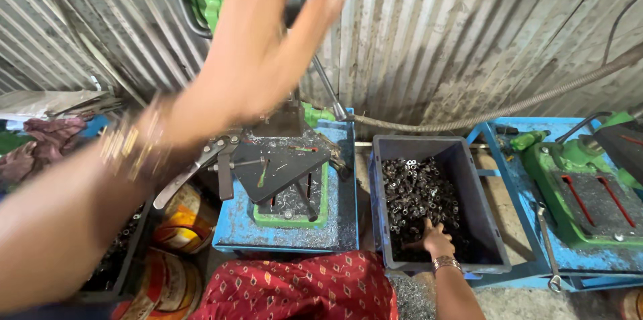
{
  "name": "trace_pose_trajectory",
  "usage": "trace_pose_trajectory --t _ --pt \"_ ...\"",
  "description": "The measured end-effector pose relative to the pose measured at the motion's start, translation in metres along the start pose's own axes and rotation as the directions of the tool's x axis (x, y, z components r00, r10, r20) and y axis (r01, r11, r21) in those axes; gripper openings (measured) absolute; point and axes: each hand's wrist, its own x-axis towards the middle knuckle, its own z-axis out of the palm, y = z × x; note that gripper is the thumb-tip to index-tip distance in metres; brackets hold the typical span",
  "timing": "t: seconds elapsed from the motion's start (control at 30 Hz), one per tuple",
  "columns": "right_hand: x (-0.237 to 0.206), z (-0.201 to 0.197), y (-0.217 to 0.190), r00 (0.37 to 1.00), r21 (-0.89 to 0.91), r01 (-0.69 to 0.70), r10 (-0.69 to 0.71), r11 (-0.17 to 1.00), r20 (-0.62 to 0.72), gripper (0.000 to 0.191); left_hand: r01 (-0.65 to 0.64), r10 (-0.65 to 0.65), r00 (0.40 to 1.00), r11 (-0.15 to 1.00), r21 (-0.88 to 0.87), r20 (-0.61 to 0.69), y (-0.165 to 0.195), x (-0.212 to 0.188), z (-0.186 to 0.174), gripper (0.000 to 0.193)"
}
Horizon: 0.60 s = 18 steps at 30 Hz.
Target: The person operates a drill press to drill holes in small metal parts. They repeatedly place each part under the drill, lower the drill head to drill, then remove the finished part and place it into a bin. The cycle continues with multiple parts.
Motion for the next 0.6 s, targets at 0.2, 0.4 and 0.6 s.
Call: trace_pose_trajectory --t 0.2,0.4,0.6 --pt "0.000 0.006 0.002 0.993 -0.052 0.065 -0.070 0.997 -0.094 0.129 0.058 -0.053 0.998 0.987 0.151 -0.038 -0.067 -0.176 -0.040 0.040" --pt "-0.011 0.010 -0.007 0.994 0.032 0.062 -0.059 0.998 -0.087 0.124 0.509 -0.428 0.853 0.809 0.292 -0.299 -0.187 -0.300 -0.013 0.039" --pt "-0.020 0.014 -0.020 0.998 -0.021 0.055 -0.056 0.998 -0.043 0.127 0.695 -0.574 0.719 0.606 0.387 -0.391 -0.243 -0.329 0.030 0.048"
